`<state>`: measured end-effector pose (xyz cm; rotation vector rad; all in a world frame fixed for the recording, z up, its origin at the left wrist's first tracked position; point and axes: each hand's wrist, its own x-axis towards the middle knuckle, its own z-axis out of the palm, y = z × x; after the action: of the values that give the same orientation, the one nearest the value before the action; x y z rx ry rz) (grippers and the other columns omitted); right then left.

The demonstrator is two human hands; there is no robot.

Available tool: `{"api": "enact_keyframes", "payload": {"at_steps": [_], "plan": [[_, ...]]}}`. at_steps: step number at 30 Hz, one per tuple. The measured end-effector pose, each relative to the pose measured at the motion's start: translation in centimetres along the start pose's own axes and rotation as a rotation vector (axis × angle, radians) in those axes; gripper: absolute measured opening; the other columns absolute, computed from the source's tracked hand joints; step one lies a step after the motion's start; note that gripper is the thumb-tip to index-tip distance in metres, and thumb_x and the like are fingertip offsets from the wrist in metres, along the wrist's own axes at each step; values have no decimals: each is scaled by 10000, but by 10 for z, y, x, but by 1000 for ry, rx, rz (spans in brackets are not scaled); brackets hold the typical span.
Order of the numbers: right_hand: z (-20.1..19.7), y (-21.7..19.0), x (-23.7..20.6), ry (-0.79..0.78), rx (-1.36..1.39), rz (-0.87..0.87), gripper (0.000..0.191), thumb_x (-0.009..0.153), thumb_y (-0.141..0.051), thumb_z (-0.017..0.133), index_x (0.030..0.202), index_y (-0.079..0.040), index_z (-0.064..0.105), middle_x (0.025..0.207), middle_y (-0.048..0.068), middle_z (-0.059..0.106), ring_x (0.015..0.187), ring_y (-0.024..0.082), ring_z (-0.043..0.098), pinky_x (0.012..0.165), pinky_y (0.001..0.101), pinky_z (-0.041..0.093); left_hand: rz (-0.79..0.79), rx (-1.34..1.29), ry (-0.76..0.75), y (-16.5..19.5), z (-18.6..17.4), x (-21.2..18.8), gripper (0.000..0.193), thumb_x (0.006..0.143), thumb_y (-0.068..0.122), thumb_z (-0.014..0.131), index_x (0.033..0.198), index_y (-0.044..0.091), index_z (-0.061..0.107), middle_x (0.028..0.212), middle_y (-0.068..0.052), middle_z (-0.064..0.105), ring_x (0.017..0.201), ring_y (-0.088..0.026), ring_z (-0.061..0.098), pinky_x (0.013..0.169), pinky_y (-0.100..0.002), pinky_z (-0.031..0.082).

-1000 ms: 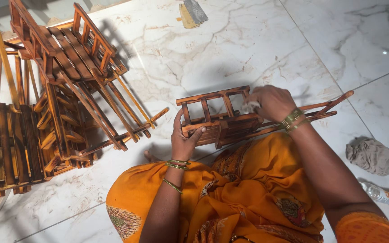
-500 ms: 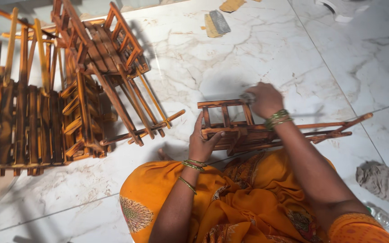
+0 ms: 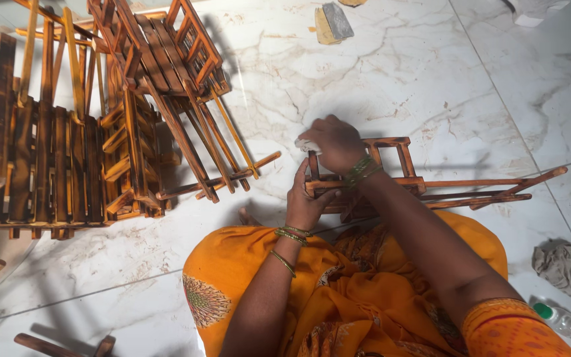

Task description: The person sits on the floor and wipes small wooden furniture pieces with a cloth. They handle each piece individually, turning them over to wipe different sides, then place them aside. The person repeats this process for several items.

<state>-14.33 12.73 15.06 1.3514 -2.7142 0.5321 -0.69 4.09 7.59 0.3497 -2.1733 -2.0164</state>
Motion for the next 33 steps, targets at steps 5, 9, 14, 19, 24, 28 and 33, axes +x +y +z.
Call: {"api": "enact_keyframes", "payload": {"at_steps": [5,9,14,19,24,28,33], "plan": [[-25,-12,-26,-83,192,-103,367,688,-117,807,1032,-239,771,977,-20,699,977,258,608,861,390,516,82,57,25,-2,-2,2,734,788,170,933,1384,42,523,1116,-120,801,995,-196,793,856,-323,635],[-54,-15,-38,-250,324,-228,350,722,-135,812,1055,-236,772,1004,-13,720,984,244,640,893,410,522,22,90,39,5,-8,3,971,740,147,906,1543,76,366,1086,-126,768,963,-188,748,830,-316,602],[-82,5,-94,100,31,-32,490,704,-30,790,1161,-203,743,1121,1,713,1072,260,642,911,414,546,-59,-15,-7,11,-13,-3,971,783,158,878,1574,74,320,1036,-115,786,893,-141,761,769,-288,626],[-94,22,-163,79,-107,248,665,588,88,725,1185,-201,778,1104,18,710,1001,283,624,763,388,543,44,-12,13,13,-18,-2,961,791,129,889,1571,58,332,1084,-118,773,932,-136,753,792,-289,634],[-93,21,-183,126,-325,515,507,778,40,741,1191,-249,794,1056,-8,690,989,234,609,770,395,528,56,-25,3,8,-24,-4,954,804,129,889,1580,63,336,1183,-137,738,1013,-159,729,850,-294,631],[-71,4,-168,297,-398,295,423,813,-6,758,1185,-206,773,1090,-4,670,988,212,604,807,380,537,73,-92,-3,6,-29,-2,935,823,121,859,1585,70,322,1323,-147,664,1096,-167,703,905,-308,638],[-53,-24,-164,269,-175,169,431,747,-25,738,1141,-198,772,1012,13,681,912,234,629,690,383,534,58,-13,-8,4,-37,2,935,821,81,861,1579,82,315,1381,-153,643,1135,-176,703,959,-317,616]]}}
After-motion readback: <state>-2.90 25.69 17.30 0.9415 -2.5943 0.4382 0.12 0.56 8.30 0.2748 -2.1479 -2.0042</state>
